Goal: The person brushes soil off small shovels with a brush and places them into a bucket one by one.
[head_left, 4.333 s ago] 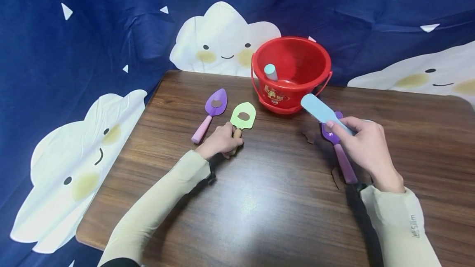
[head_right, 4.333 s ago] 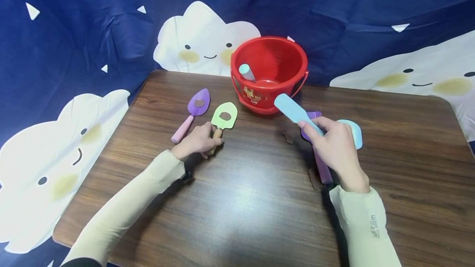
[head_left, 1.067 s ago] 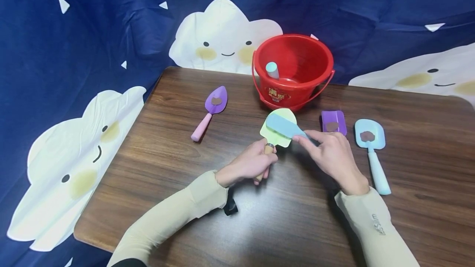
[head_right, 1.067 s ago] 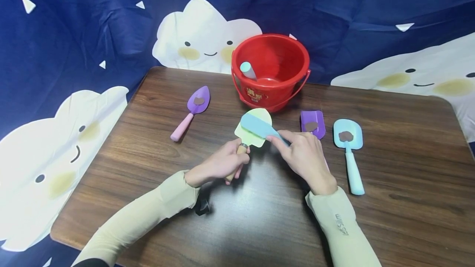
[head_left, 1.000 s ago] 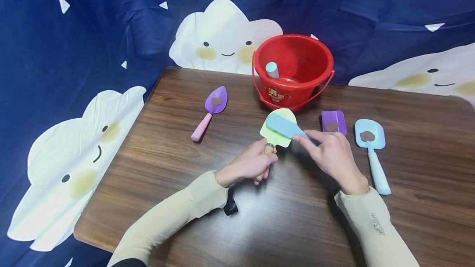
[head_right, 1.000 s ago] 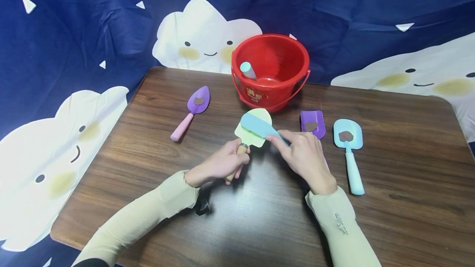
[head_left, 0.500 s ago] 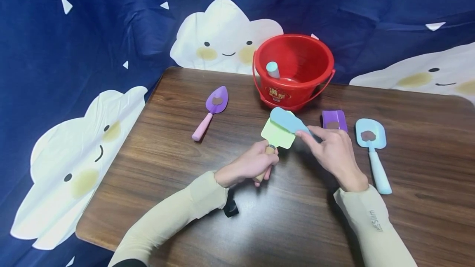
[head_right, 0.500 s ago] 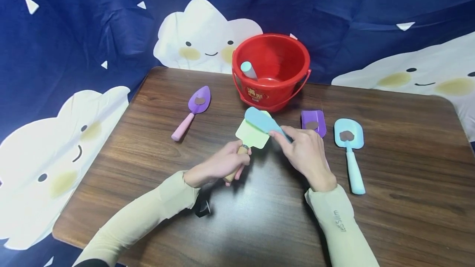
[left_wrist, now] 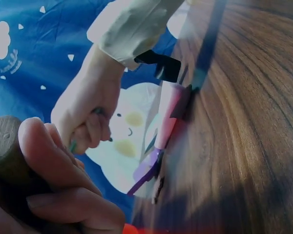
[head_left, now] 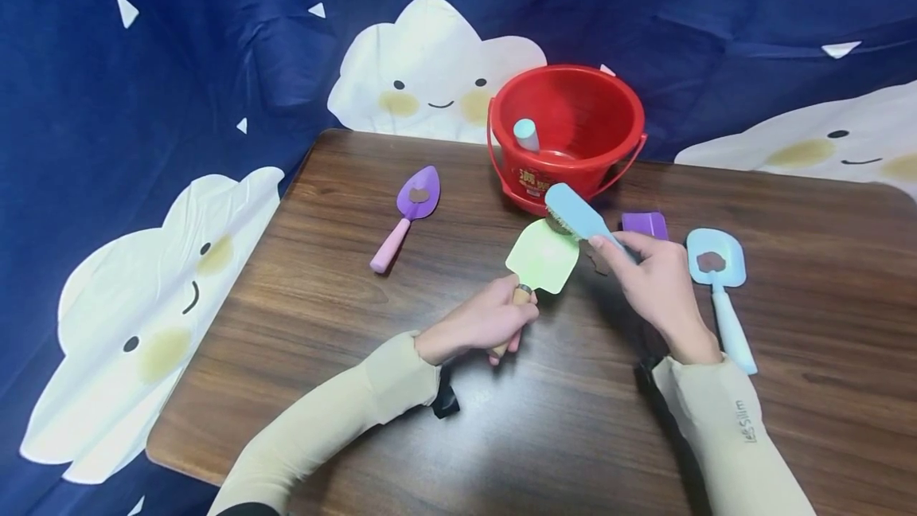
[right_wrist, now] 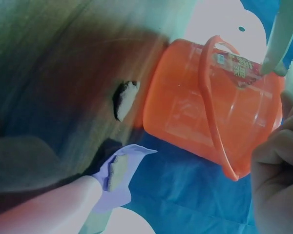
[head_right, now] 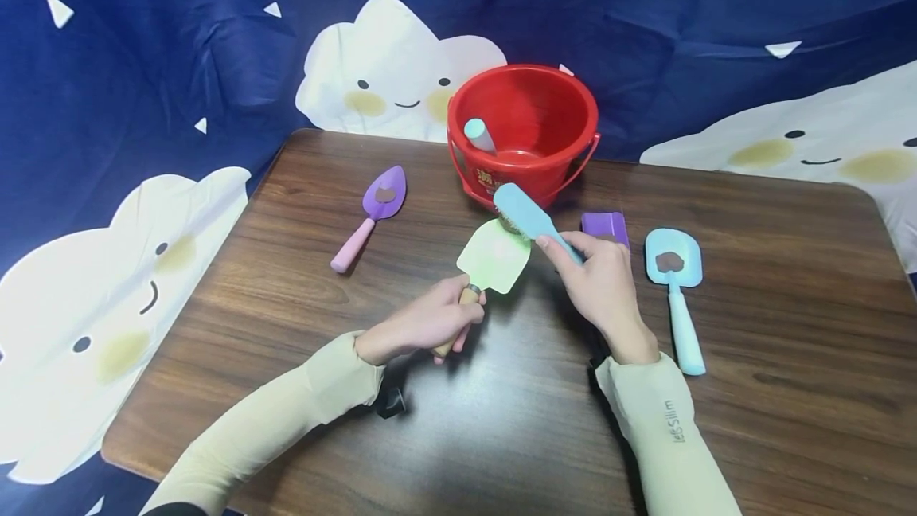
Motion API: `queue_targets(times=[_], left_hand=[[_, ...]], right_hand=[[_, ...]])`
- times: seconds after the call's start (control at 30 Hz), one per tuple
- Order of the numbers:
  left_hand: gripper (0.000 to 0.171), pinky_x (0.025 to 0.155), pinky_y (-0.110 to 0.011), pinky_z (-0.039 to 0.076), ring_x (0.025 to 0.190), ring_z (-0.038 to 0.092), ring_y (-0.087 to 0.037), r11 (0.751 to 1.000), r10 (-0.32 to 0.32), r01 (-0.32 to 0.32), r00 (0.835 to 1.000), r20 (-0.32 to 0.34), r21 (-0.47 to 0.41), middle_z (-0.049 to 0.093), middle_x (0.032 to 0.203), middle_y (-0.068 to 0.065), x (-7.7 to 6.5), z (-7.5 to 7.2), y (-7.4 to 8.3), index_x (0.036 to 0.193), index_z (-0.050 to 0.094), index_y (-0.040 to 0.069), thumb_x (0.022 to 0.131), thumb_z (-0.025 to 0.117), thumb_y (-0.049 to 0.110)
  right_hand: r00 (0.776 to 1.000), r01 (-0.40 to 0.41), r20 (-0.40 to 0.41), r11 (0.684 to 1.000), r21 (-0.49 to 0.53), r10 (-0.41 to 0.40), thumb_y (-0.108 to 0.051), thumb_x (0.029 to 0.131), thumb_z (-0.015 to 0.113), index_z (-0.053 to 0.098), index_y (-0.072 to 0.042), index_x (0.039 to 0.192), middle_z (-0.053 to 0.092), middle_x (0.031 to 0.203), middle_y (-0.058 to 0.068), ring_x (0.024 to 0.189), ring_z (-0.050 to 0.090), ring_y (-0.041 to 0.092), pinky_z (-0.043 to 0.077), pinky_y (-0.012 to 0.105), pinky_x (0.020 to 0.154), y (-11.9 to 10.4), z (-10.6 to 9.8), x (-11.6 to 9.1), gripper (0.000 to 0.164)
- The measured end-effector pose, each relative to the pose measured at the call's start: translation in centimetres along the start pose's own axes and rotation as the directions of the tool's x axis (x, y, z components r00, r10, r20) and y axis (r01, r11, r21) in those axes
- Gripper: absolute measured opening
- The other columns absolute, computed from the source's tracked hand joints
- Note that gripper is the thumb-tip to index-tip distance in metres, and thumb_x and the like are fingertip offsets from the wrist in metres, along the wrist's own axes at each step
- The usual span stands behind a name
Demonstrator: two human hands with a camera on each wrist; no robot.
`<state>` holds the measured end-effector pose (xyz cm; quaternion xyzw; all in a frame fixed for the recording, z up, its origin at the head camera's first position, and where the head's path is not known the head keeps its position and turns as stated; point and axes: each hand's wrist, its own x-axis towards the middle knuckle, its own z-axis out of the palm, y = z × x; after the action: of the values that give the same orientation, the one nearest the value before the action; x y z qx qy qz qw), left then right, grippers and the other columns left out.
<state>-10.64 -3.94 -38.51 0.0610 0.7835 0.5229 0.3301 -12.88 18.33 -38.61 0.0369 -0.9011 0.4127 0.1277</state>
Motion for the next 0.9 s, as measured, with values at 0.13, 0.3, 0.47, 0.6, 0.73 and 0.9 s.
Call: queue_targets(times=[0.13,0.3,0.47,0.6,0.73,0.9], left_hand=[[0.009,0.032,-0.029,0.044,0.031,0.043,-0.014,1.0,0.008,-0.008,1.0,0.004,0.002,0.05,0.051,-0.006,0.17,-0.03,-0.06,0.1,0.047,0.012,0.093,0.051,0.015],[0.009,0.033,-0.031,0.046,0.032,0.044,-0.016,1.0,0.003,-0.003,1.0,0.003,0.01,0.051,0.052,-0.006,0.27,-0.19,-0.19,0.101,0.048,0.013,0.094,0.051,0.017],[0.009,0.034,-0.031,0.047,0.032,0.045,-0.017,1.0,0.001,-0.001,1.0,0.003,0.016,0.051,0.053,-0.007,0.37,-0.29,-0.28,0.101,0.048,0.013,0.094,0.051,0.017],[0.008,0.034,-0.032,0.047,0.032,0.046,-0.017,1.0,0.008,-0.008,1.0,0.0,0.024,0.051,0.052,-0.006,0.42,-0.29,-0.32,0.099,0.048,0.012,0.093,0.051,0.017],[0.007,0.033,-0.032,0.046,0.031,0.045,-0.017,1.0,0.0,-0.001,1.0,0.014,0.027,0.051,0.051,-0.006,0.38,-0.26,-0.38,0.098,0.048,0.012,0.093,0.051,0.016],[0.006,0.032,-0.03,0.043,0.03,0.044,-0.016,1.0,-0.005,0.005,1.0,0.016,0.017,0.05,0.05,-0.006,0.21,-0.17,-0.57,0.097,0.048,0.012,0.093,0.051,0.016]], right_hand=[[0.999,-0.036,0.004,0.999,0.006,0.036,-0.041,0.089,0.066,0.073,-0.008,0.107,0.067,0.072,0.009,0.063,0.047,0.008,0.037,0.019,0.051,-0.33,-0.35,0.02,0.038],[0.999,-0.037,0.018,0.999,0.028,0.036,-0.04,0.089,0.067,0.074,-0.009,0.105,0.064,0.069,0.006,0.064,0.047,0.01,0.037,0.021,0.051,-0.5,-0.65,-0.18,0.036],[0.967,0.083,0.243,0.996,-0.006,-0.079,-0.034,0.088,0.07,0.074,-0.01,0.104,0.072,0.078,0.004,0.064,0.051,0.011,0.041,0.021,0.053,-0.54,-0.65,-0.44,0.029],[0.902,0.119,0.422,0.992,-0.051,-0.087,-0.036,0.088,0.068,0.073,-0.01,0.107,0.072,0.079,0.003,0.061,0.053,0.014,0.042,0.023,0.052,-0.66,-0.52,-0.43,0.033],[0.9,0.106,0.433,0.99,-0.088,-0.058,-0.039,0.09,0.066,0.071,-0.007,0.11,0.074,0.086,0.006,0.067,0.054,0.017,0.043,0.023,0.054,-0.53,-0.58,-0.36,0.038],[0.935,0.119,0.347,0.985,-0.128,-0.068,-0.04,0.09,0.064,0.071,-0.005,0.109,0.074,0.087,0.01,0.066,0.053,0.018,0.042,0.023,0.053,0.13,-0.53,-0.36,0.041]])
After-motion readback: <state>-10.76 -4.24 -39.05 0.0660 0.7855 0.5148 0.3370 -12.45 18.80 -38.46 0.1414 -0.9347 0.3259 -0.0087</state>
